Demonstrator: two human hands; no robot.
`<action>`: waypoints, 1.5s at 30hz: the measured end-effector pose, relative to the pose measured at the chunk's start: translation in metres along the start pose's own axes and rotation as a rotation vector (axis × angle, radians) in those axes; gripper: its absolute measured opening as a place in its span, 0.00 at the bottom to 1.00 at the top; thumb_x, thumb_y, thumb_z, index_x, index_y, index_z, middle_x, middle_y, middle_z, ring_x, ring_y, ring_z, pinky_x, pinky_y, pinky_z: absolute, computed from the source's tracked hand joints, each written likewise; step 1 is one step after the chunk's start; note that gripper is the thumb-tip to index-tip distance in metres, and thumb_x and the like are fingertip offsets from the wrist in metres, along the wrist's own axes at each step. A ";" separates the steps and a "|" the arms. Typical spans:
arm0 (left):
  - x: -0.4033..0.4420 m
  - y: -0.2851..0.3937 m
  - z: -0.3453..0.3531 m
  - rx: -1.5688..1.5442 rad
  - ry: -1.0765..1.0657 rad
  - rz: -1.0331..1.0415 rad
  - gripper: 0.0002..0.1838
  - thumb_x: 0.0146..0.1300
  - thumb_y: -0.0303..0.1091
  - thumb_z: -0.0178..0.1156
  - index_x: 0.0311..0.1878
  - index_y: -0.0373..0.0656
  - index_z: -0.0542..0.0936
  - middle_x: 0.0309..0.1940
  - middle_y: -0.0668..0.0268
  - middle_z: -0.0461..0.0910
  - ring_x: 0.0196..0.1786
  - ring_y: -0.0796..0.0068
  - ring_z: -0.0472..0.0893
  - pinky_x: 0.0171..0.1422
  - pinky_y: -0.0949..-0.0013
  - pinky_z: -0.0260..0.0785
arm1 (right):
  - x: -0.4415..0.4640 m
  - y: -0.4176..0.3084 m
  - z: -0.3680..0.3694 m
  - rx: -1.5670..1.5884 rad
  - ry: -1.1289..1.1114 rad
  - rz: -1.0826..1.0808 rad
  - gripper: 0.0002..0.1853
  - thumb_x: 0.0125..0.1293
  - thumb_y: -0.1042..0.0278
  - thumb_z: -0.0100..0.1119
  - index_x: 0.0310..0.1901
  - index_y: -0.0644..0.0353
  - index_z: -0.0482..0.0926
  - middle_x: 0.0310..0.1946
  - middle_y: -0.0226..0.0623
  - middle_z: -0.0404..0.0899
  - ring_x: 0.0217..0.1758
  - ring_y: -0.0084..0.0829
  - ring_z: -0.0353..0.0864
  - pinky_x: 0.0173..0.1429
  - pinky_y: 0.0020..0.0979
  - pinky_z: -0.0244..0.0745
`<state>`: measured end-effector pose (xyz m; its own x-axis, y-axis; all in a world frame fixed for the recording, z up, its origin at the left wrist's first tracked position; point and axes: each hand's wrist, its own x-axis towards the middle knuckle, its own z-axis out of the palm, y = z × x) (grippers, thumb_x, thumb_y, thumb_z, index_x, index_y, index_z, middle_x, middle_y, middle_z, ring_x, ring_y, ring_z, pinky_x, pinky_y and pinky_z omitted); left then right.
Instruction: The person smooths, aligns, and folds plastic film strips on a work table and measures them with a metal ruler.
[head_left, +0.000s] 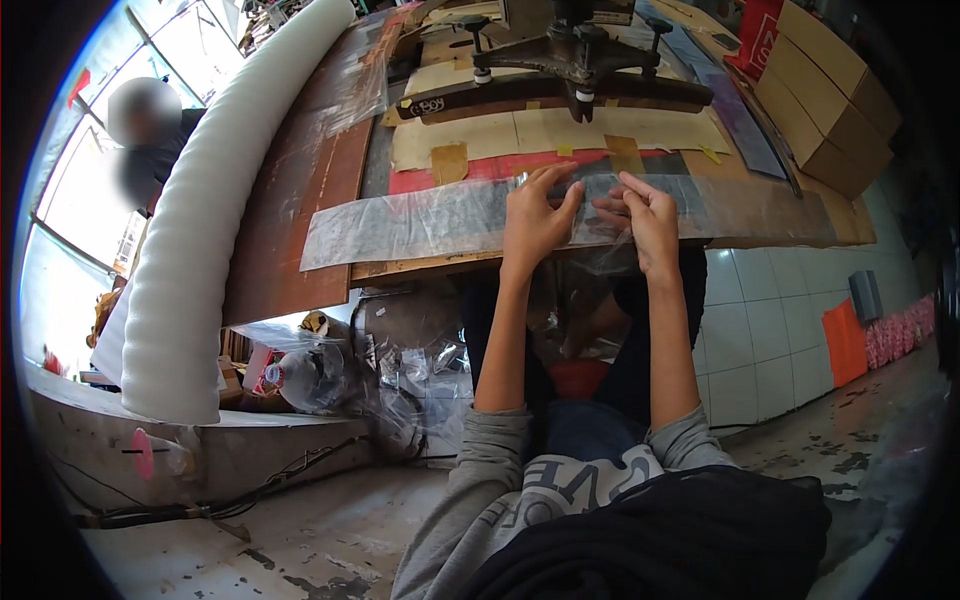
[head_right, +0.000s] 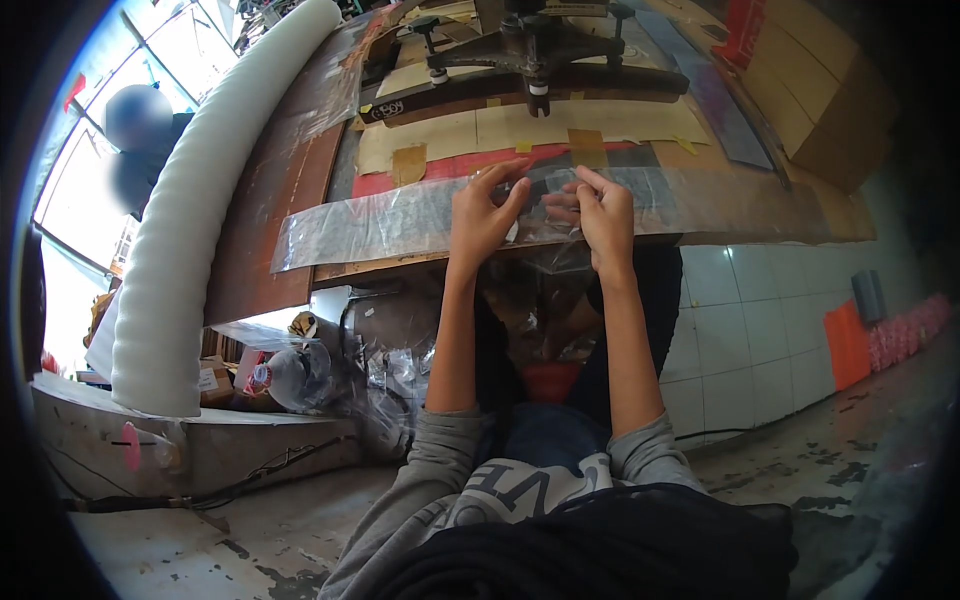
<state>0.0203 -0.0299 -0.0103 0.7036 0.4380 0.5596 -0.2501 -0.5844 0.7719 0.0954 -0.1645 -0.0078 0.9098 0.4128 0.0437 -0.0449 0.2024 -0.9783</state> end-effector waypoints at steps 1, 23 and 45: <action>0.000 0.001 0.000 0.003 0.007 0.016 0.16 0.60 0.32 0.62 0.49 0.35 0.81 0.44 0.52 0.81 0.44 0.59 0.84 0.43 0.66 0.81 | 0.000 0.000 0.001 -0.001 0.001 -0.002 0.20 0.71 0.78 0.41 0.62 0.79 0.64 0.43 0.48 0.74 0.43 0.42 0.84 0.47 0.33 0.84; -0.002 0.003 0.001 0.054 0.015 -0.002 0.13 0.61 0.26 0.58 0.49 0.35 0.81 0.51 0.53 0.79 0.48 0.56 0.83 0.48 0.65 0.79 | 0.002 -0.002 0.000 0.015 -0.016 0.036 0.21 0.72 0.78 0.40 0.64 0.78 0.62 0.44 0.48 0.74 0.43 0.41 0.85 0.44 0.31 0.84; 0.002 0.000 0.005 0.136 0.039 -0.084 0.13 0.60 0.24 0.56 0.48 0.34 0.82 0.51 0.52 0.80 0.37 0.61 0.83 0.45 0.65 0.74 | 0.000 -0.004 0.002 0.036 -0.022 0.068 0.21 0.73 0.77 0.42 0.64 0.76 0.62 0.44 0.44 0.74 0.43 0.41 0.85 0.44 0.28 0.85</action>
<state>0.0247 -0.0328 -0.0105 0.6913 0.5137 0.5082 -0.0976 -0.6304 0.7701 0.0946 -0.1640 -0.0032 0.8948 0.4461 -0.0174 -0.1213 0.2054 -0.9711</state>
